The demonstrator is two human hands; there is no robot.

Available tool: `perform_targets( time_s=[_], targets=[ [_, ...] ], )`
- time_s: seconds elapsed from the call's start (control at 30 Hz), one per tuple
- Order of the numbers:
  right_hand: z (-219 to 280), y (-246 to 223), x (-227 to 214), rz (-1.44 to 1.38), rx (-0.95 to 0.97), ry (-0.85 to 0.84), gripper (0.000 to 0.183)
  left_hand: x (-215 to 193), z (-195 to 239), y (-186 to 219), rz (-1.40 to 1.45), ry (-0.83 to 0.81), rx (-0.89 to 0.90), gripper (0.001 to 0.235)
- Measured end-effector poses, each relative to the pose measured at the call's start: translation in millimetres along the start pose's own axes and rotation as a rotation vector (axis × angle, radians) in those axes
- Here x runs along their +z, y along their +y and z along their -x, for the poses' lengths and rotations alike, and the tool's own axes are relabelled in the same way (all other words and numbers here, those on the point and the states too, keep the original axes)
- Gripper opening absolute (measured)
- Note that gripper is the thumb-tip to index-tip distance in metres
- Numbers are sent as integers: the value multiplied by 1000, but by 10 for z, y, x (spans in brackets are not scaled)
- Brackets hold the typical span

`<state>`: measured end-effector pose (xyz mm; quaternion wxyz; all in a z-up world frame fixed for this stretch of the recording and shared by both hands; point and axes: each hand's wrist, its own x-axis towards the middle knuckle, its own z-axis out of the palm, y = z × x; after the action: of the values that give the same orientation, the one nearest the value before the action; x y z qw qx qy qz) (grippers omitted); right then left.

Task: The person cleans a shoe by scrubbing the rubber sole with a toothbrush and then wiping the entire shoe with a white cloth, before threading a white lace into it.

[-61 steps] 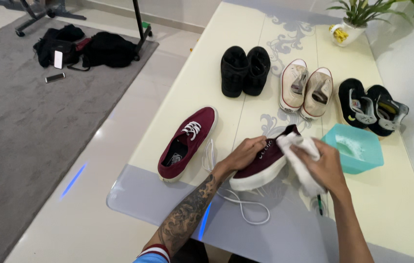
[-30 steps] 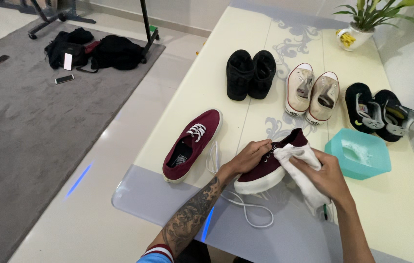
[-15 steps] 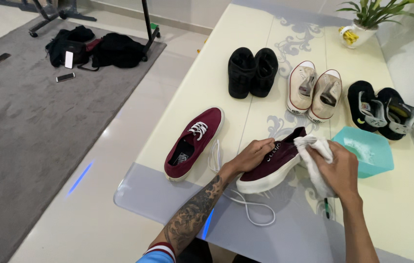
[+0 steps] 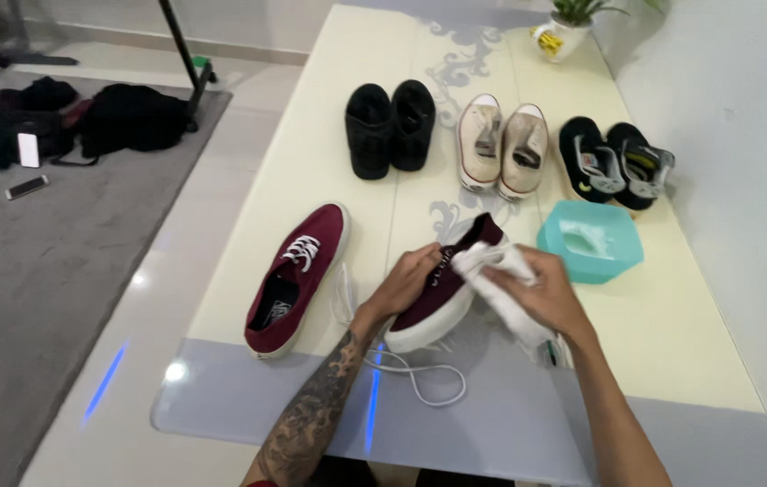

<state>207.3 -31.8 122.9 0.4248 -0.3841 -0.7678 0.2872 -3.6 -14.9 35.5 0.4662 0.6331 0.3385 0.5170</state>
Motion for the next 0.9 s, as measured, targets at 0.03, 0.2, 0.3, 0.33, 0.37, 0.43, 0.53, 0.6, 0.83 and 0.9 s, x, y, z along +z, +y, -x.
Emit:
perform_targets(
  time_s=[0.03, 0.2, 0.3, 0.33, 0.37, 0.43, 0.53, 0.6, 0.83, 0.9],
  targets=[
    [13, 109, -25, 4, 9, 5, 14, 22, -9, -87, 6, -9, -4, 31],
    [-138, 933, -287, 470, -63, 103, 20, -1, -18, -140, 22, -7, 31, 34],
    [-87, 334, -271, 220, -53, 41, 21, 3, 3, -152, 14, -24, 33, 37],
    [-53, 271, -228, 223, -47, 40, 21, 17, 8, -89, 20, -27, 29, 37],
    [-21, 213, -183, 165, -34, -58, 20, 30, 11, -30, 20, -18, 21, 36],
    [-65, 308, -179, 102, -18, -155, 21, 14, -7, -18, 18, -10, 7, 36],
    [-163, 700, -296, 354, -89, -3, 23, 17, 16, -88, 6, -8, 5, 36],
    [-229, 884, -377, 469, -46, 69, 26, 43, -8, -3, 22, -3, 20, 38],
    [-21, 599, -197, 30, 81, -135, 21, -32, -8, -221, 23, -9, 0, 37],
    [-113, 855, -273, 323, 11, 57, 25, -27, -17, -163, 40, 15, -9, 37]
  ],
)
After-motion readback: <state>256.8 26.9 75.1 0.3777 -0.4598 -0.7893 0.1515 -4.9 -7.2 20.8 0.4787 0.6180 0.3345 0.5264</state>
